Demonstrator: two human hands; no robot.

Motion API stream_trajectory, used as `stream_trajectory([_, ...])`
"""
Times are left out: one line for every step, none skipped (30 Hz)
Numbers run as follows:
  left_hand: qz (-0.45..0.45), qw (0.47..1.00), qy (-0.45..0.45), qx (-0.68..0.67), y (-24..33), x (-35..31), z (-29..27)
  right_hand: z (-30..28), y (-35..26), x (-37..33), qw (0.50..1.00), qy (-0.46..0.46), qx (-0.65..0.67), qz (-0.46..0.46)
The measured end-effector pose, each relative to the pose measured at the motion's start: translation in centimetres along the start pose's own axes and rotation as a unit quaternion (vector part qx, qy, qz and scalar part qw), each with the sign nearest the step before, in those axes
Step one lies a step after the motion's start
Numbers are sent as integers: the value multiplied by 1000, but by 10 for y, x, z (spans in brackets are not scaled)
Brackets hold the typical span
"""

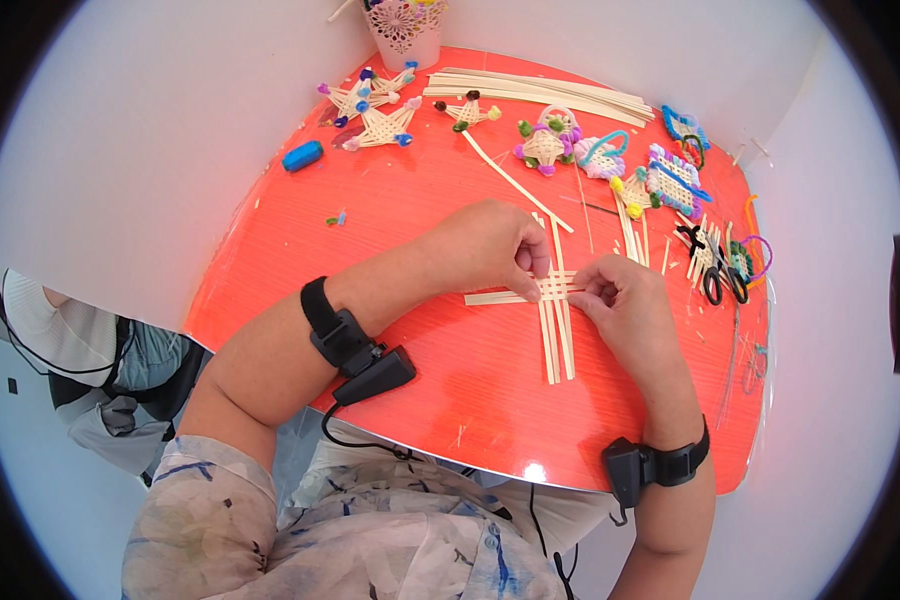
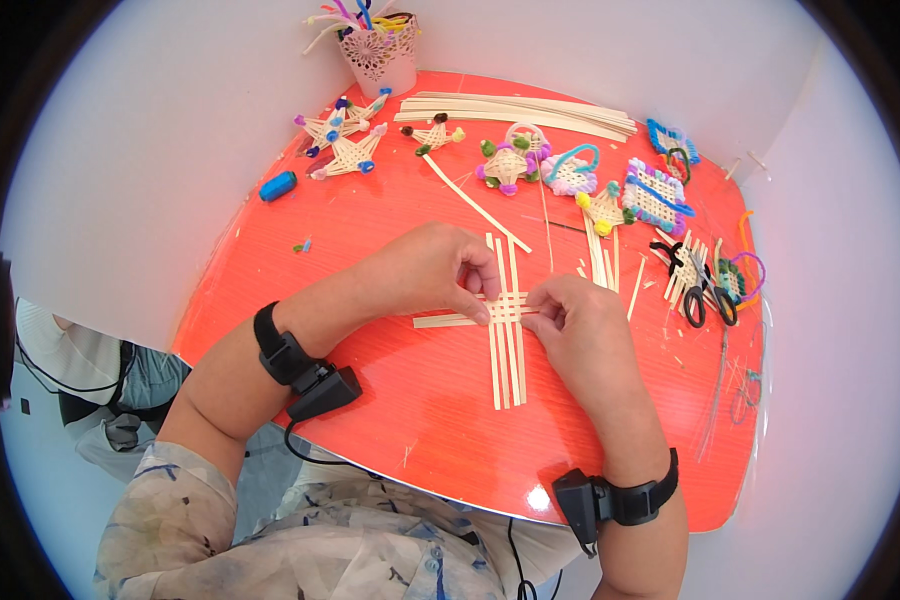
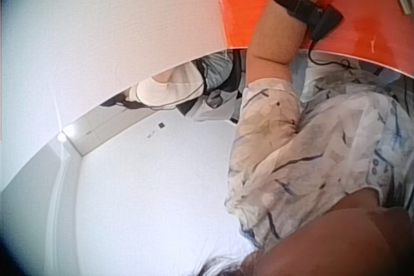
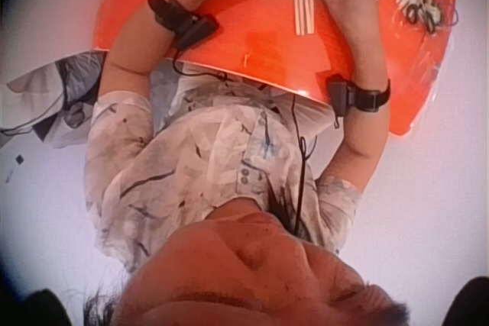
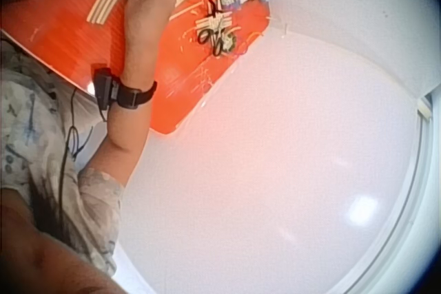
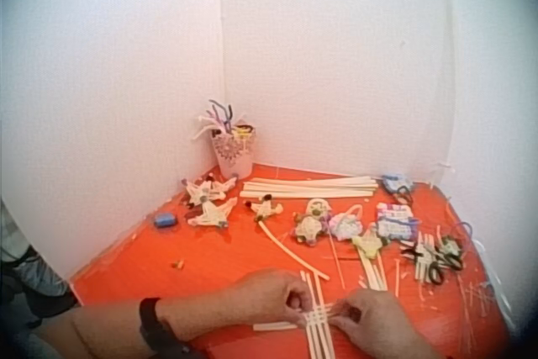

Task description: The person is weaving thin bamboo sticks together to create a craft pattern.

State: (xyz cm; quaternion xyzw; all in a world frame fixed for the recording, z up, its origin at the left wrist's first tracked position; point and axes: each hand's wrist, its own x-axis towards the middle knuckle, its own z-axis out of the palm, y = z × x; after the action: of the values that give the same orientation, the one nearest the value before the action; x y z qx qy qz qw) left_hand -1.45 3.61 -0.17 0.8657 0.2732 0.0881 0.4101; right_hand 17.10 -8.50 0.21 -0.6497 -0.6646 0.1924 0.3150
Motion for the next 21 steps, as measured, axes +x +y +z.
stream_trajectory([0,1000,1,4,0,0,0,0,0,0,999,0,27,30])
stream_trajectory([-1,1000,1,3,0,0,0,0,0,0,997,0,55,60])
stream_trajectory([-2,1000,-1,2,0,0,-1,0,-1,0,997,-1,55,60])
stream_trajectory([-2,1000,-3,0,1,0,-1,-1,-1,0,998,-7,41,46])
stream_trajectory([-2,1000,-3,0,0,0,0,-1,-2,0,999,-14,26,33])
stream_trajectory([5,1000,-1,1,-1,0,0,-1,-1,0,999,-15,27,33])
stream_trajectory([12,1000,0,3,-1,0,0,-1,1,0,1000,-11,17,22])
stream_trajectory([12,1000,0,3,-1,0,0,0,2,-1,1000,-7,8,11])
stream_trajectory([10,1000,-1,3,-1,0,0,0,2,-1,1000,-7,8,11])
stream_trajectory([7,1000,-2,4,-1,0,0,0,2,-1,1000,-5,2,-2])
stream_trajectory([8,1000,-2,4,-1,0,0,0,2,-1,1000,-3,-4,-15])
stream_trajectory([5,1000,-4,6,0,0,0,0,1,-1,1000,-2,-4,-15])
stream_trajectory([1,1000,-5,9,0,0,0,-1,1,-1,1000,-7,-5,-10])
stream_trajectory([2,1000,-5,10,-1,1,1,-1,1,0,1000,-11,-6,-6])
stream_trajectory([17,1000,7,1,-4,1,2,-2,0,-1,1000,-10,-6,-6])
stream_trajectory([33,999,18,-8,-4,0,3,-2,-2,-1,1000,-15,5,10])
stream_trajectory([33,999,18,-7,-2,-1,2,-3,-3,0,999,-20,16,27])
stream_trajectory([19,1000,11,-7,0,-2,2,-3,-3,0,999,-19,16,26])
stream_trajectory([6,1000,3,-7,4,-3,2,-4,-3,0,999,-9,31,34])
stream_trajectory([8,1000,2,-7,5,-3,3,-6,-3,-1,998,1,45,42])
stream_trajectory([13,1000,5,-8,7,-3,3,-7,2,0,998,3,44,44])
